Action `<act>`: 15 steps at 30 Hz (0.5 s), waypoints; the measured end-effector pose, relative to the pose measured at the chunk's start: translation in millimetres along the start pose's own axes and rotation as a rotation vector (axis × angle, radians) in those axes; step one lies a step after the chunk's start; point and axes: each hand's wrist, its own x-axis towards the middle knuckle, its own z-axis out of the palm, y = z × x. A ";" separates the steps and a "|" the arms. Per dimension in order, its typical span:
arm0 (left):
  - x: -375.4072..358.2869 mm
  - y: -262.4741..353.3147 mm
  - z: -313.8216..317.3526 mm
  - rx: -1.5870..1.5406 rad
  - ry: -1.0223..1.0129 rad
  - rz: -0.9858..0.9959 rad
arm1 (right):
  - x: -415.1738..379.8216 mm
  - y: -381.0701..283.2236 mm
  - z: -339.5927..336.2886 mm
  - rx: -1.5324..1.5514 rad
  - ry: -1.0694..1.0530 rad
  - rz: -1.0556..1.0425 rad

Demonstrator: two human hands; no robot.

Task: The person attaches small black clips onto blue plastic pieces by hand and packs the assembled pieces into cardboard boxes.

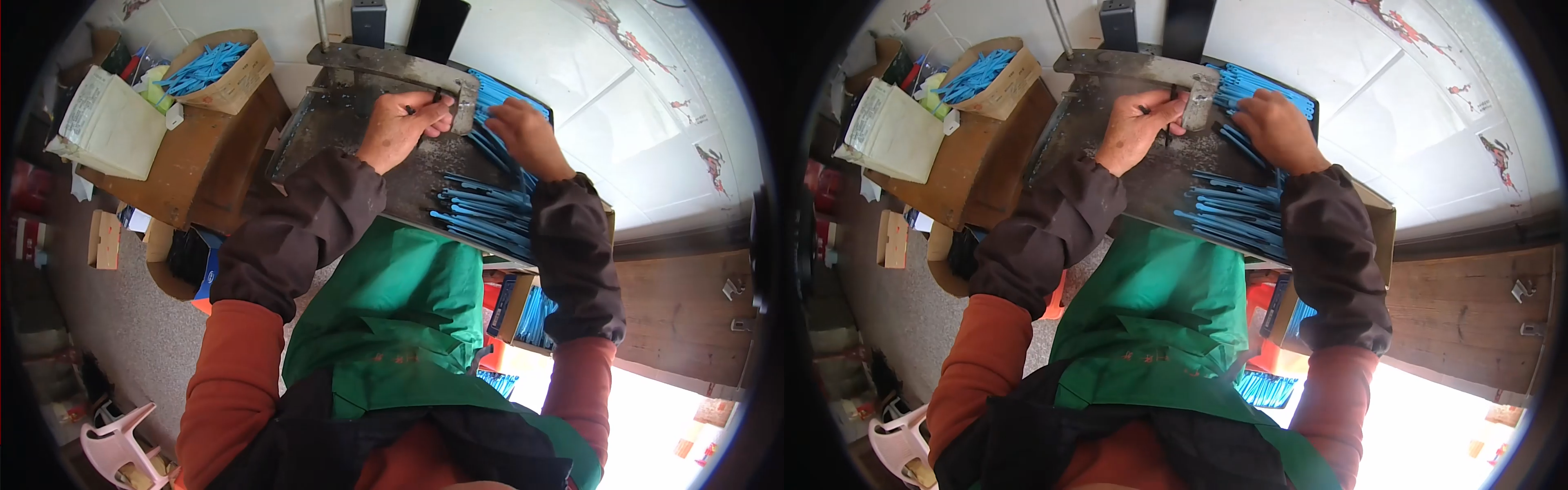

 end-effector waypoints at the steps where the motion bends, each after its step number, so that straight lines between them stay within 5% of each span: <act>1: -1.3 2.6 1.2 0.000 0.010 -0.009 | -9.7 -0.9 3.3 -0.078 -0.056 0.055; 4: -3.1 -0.2 0.0 0.024 0.007 0.030 | -34.2 -9.2 3.7 -0.071 -0.122 0.009; 8: -0.8 0.6 0.4 0.027 -0.001 0.016 | -49.9 -29.3 -12.2 0.333 -0.295 -0.059; 9: -1.1 1.8 0.1 0.036 -0.007 0.017 | -51.8 -30.6 -14.7 0.346 -0.187 -0.068; 12: -1.8 2.5 -0.3 0.046 -0.006 0.005 | -47.7 -27.1 -23.5 0.085 0.069 0.144; 15: -2.5 3.7 -1.6 0.062 -0.010 -0.001 | -54.2 -15.0 -19.2 0.047 -0.175 0.252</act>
